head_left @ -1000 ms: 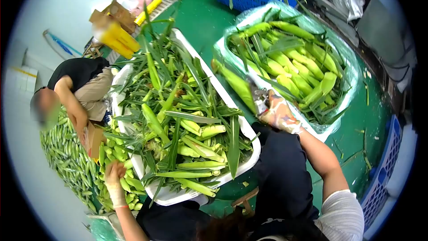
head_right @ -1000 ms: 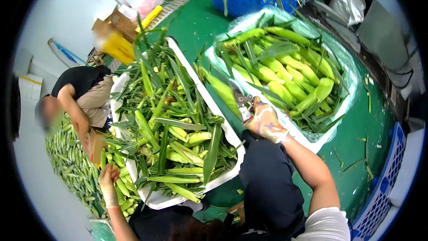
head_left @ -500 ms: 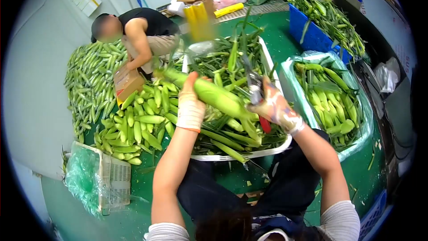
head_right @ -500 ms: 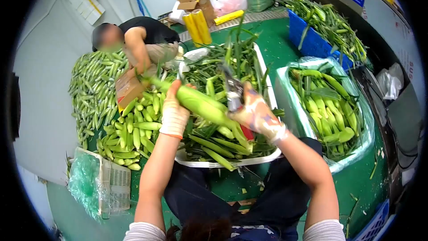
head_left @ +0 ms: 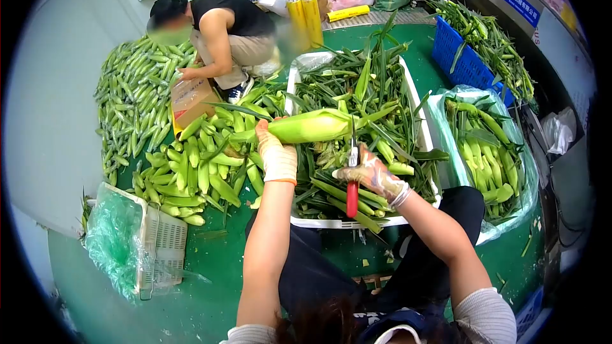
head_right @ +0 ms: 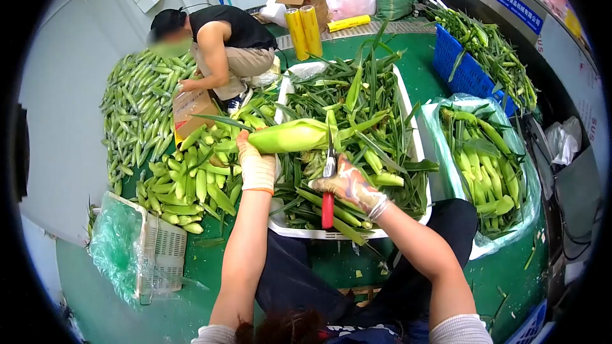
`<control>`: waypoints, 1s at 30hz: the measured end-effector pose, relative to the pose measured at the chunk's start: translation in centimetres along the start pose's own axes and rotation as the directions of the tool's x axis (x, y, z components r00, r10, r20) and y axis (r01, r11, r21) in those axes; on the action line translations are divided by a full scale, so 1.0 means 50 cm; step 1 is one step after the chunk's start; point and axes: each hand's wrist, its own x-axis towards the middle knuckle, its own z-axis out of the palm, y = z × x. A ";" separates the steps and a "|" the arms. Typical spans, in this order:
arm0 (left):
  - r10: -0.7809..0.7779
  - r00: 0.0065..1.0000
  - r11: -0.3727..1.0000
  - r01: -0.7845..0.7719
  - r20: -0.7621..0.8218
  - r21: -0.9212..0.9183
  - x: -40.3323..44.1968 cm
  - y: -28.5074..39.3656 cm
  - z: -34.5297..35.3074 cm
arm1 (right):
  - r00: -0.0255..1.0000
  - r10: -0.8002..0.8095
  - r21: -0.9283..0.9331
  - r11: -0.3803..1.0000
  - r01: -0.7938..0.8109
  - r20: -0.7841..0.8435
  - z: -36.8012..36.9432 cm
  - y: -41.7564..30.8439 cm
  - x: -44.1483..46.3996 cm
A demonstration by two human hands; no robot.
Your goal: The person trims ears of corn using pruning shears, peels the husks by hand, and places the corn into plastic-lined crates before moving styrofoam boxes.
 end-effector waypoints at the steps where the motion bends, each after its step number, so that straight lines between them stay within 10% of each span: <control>1: 0.037 0.998 0.999 -0.038 -0.042 -0.004 0.002 -0.003 -0.005 | 0.998 0.045 -0.161 0.986 -0.052 -0.048 -0.004 0.014 0.014; 3: -0.051 0.999 0.998 0.051 -0.008 0.038 0.016 0.015 -0.014 | 0.998 -0.037 -0.035 0.999 0.036 -0.050 -0.007 0.040 0.006; 5: 0.201 0.979 0.960 -0.202 0.025 0.194 -0.041 0.002 0.022 | 0.993 0.117 0.010 0.993 -0.117 0.000 -0.015 0.068 -0.006; 8: 0.199 0.976 0.810 -0.212 0.084 0.547 -0.073 0.027 0.068 | 0.950 0.300 0.584 0.757 -0.292 0.085 -0.059 0.097 -0.054; 9: 0.324 0.939 0.614 -0.303 0.116 0.729 -0.105 0.024 0.088 | 0.956 0.279 0.539 0.793 -0.282 0.090 -0.082 0.127 -0.055; 13: 0.000 0.729 0.155 -0.676 0.684 0.720 -0.093 0.015 0.070 | 0.970 0.214 -0.532 0.838 -0.124 0.112 -0.134 0.053 -0.074; 15: -0.278 0.877 0.531 -0.200 0.392 0.823 -0.137 0.003 0.101 | 0.999 -0.033 -0.706 0.707 0.044 0.030 -0.142 0.072 -0.070; 20: -0.619 0.697 0.261 -0.251 0.361 0.932 -0.176 -0.016 0.117 | 0.947 -0.168 -0.553 0.778 0.297 0.273 -0.161 -0.024 -0.015; 25: -0.738 0.620 0.126 -0.262 0.267 0.957 -0.182 -0.032 0.091 | 0.804 0.024 -0.491 0.803 0.339 0.595 -0.186 -0.092 0.030; 28: -0.825 0.541 0.031 -0.246 0.163 0.969 -0.168 -0.020 0.094 | 0.813 0.199 -0.074 0.979 -0.190 0.547 -0.189 -0.062 0.024; 30: -0.763 0.626 -0.022 -0.274 0.161 0.961 -0.170 -0.015 0.093 | 0.859 0.136 0.018 0.986 -0.167 0.494 -0.192 -0.021 0.031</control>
